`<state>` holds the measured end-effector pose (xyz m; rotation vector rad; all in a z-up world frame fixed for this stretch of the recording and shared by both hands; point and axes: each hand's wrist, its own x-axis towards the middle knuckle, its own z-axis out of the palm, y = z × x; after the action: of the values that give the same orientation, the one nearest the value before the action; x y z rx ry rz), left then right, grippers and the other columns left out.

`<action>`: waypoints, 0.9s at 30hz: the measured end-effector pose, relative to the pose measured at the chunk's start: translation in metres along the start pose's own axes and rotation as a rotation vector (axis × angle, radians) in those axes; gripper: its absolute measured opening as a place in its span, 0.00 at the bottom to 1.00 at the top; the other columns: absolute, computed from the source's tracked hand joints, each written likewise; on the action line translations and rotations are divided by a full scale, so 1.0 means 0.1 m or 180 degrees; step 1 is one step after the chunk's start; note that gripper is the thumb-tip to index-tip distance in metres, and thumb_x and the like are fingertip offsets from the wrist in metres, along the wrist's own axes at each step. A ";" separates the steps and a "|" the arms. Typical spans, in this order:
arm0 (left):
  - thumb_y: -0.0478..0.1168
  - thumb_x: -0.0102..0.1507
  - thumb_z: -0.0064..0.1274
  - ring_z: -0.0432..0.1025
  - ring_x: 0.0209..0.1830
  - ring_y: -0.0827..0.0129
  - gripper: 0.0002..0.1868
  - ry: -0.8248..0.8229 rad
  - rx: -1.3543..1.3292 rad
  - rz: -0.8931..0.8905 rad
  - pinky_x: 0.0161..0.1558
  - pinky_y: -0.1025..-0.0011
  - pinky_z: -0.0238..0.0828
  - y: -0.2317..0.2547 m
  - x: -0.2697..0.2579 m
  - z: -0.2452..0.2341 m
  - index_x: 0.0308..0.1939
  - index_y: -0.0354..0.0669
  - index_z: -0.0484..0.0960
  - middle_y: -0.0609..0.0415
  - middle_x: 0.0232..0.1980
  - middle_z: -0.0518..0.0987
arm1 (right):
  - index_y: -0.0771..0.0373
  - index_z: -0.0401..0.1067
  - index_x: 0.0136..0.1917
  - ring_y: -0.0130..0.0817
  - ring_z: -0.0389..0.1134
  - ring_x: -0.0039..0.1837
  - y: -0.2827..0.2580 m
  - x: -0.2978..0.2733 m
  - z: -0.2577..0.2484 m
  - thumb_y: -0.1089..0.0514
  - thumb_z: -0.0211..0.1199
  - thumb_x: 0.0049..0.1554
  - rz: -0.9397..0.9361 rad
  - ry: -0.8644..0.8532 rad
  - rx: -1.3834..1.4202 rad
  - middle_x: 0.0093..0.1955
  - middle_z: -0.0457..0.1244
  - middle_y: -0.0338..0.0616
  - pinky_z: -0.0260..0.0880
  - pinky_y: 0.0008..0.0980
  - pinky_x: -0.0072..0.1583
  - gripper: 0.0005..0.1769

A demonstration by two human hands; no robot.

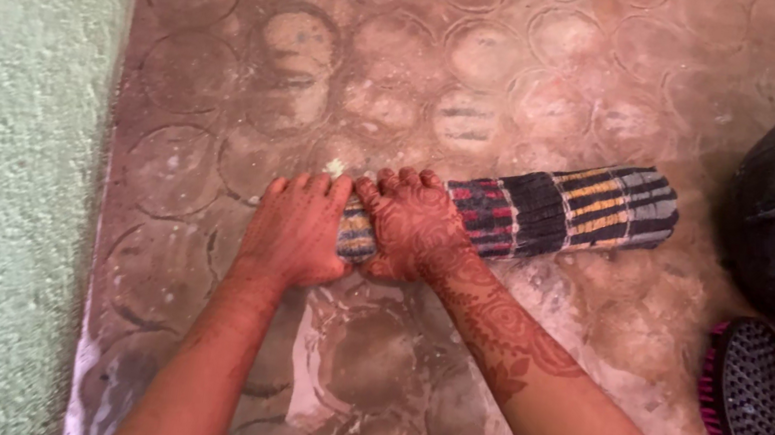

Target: The person washes a striped rug on the floor using soapy water and a brush, then scrubs it by hand inside a bucket of water.

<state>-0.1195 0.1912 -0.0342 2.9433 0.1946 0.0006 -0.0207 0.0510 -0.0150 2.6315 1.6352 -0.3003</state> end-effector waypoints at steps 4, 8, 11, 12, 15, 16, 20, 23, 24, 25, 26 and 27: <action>0.52 0.42 0.68 0.72 0.55 0.50 0.43 -0.0023 -0.0027 0.0098 0.55 0.52 0.65 -0.03 0.02 -0.01 0.58 0.41 0.71 0.44 0.50 0.78 | 0.62 0.61 0.69 0.53 0.60 0.68 0.02 0.03 -0.02 0.36 0.76 0.36 -0.0018 -0.0146 0.0066 0.63 0.61 0.55 0.55 0.49 0.69 0.55; 0.52 0.45 0.67 0.73 0.54 0.49 0.37 -0.0053 -0.0080 0.0133 0.54 0.52 0.66 -0.06 0.06 0.00 0.54 0.42 0.73 0.44 0.49 0.79 | 0.62 0.62 0.68 0.51 0.61 0.68 0.03 0.08 -0.03 0.37 0.75 0.36 0.0004 -0.0243 -0.0016 0.62 0.62 0.54 0.56 0.48 0.69 0.53; 0.52 0.45 0.67 0.73 0.54 0.49 0.36 -0.0035 -0.0168 0.0114 0.55 0.52 0.66 -0.07 0.05 0.01 0.53 0.42 0.73 0.44 0.49 0.79 | 0.62 0.62 0.68 0.50 0.61 0.68 0.04 0.08 0.00 0.36 0.75 0.36 -0.0005 -0.0214 0.0007 0.62 0.62 0.53 0.55 0.48 0.70 0.53; 0.52 0.45 0.68 0.73 0.55 0.50 0.37 -0.0046 -0.0202 0.0098 0.56 0.52 0.66 -0.07 0.04 0.01 0.53 0.42 0.73 0.44 0.50 0.79 | 0.62 0.62 0.69 0.50 0.61 0.68 0.04 0.08 0.01 0.36 0.75 0.36 -0.0019 -0.0194 0.0002 0.63 0.62 0.53 0.55 0.48 0.70 0.54; 0.52 0.42 0.70 0.71 0.57 0.49 0.46 0.0125 -0.0193 0.0080 0.56 0.50 0.65 -0.04 -0.01 0.01 0.61 0.39 0.71 0.44 0.52 0.78 | 0.61 0.61 0.71 0.50 0.59 0.71 0.06 0.05 0.07 0.34 0.75 0.36 -0.0068 -0.0082 0.0022 0.67 0.61 0.53 0.53 0.49 0.72 0.56; 0.51 0.41 0.71 0.70 0.59 0.50 0.49 0.0006 -0.0234 -0.0045 0.58 0.50 0.64 -0.02 -0.03 0.02 0.63 0.39 0.69 0.45 0.55 0.77 | 0.60 0.60 0.72 0.50 0.58 0.72 0.07 0.04 0.09 0.33 0.75 0.36 -0.0079 -0.0037 0.0036 0.69 0.60 0.53 0.52 0.50 0.72 0.58; 0.58 0.32 0.78 0.60 0.72 0.49 0.64 -0.0265 -0.0154 -0.0195 0.66 0.40 0.49 0.08 -0.03 0.01 0.68 0.39 0.66 0.44 0.65 0.72 | 0.61 0.50 0.78 0.57 0.49 0.77 0.19 -0.09 0.05 0.22 0.77 0.31 -0.0394 -0.0132 -0.0037 0.77 0.51 0.57 0.43 0.59 0.73 0.75; 0.62 0.27 0.80 0.58 0.75 0.48 0.72 0.0151 0.0037 0.0214 0.70 0.40 0.46 0.22 -0.04 0.06 0.68 0.36 0.65 0.40 0.70 0.70 | 0.56 0.46 0.82 0.60 0.45 0.80 0.32 -0.25 0.01 0.22 0.79 0.26 -0.0416 -0.0101 -0.0246 0.80 0.50 0.54 0.39 0.67 0.74 0.81; 0.63 0.25 0.80 0.59 0.74 0.49 0.73 0.0367 0.0097 0.0403 0.71 0.42 0.48 0.25 -0.07 0.08 0.68 0.35 0.65 0.38 0.71 0.69 | 0.57 0.47 0.82 0.61 0.47 0.79 0.33 -0.32 0.02 0.22 0.79 0.25 -0.0445 0.0022 -0.0237 0.79 0.50 0.54 0.41 0.67 0.73 0.82; 0.61 0.28 0.79 0.60 0.72 0.49 0.70 0.0339 -0.0035 0.0395 0.70 0.44 0.50 0.25 -0.11 0.08 0.68 0.35 0.65 0.39 0.69 0.70 | 0.57 0.47 0.82 0.62 0.48 0.79 0.34 -0.36 0.04 0.22 0.79 0.24 -0.0466 0.0150 -0.0229 0.78 0.51 0.55 0.43 0.67 0.72 0.83; 0.60 0.30 0.79 0.61 0.70 0.49 0.68 0.0310 -0.0168 0.0386 0.68 0.45 0.51 0.25 -0.15 0.08 0.68 0.35 0.65 0.39 0.67 0.71 | 0.58 0.47 0.81 0.60 0.51 0.76 0.33 -0.38 0.07 0.23 0.78 0.27 -0.0381 0.0074 -0.0190 0.76 0.53 0.55 0.46 0.65 0.72 0.80; 0.59 0.32 0.78 0.62 0.68 0.49 0.66 0.0286 -0.0301 0.0387 0.67 0.47 0.53 0.24 -0.16 0.08 0.68 0.36 0.65 0.40 0.65 0.72 | 0.59 0.47 0.80 0.59 0.54 0.73 0.33 -0.39 0.10 0.23 0.78 0.29 -0.0288 0.0003 -0.0155 0.73 0.55 0.54 0.48 0.63 0.71 0.78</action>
<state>-0.1322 0.1645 -0.0374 2.8577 0.0273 0.1553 -0.0096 0.0003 -0.0200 2.5279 1.7420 -0.2584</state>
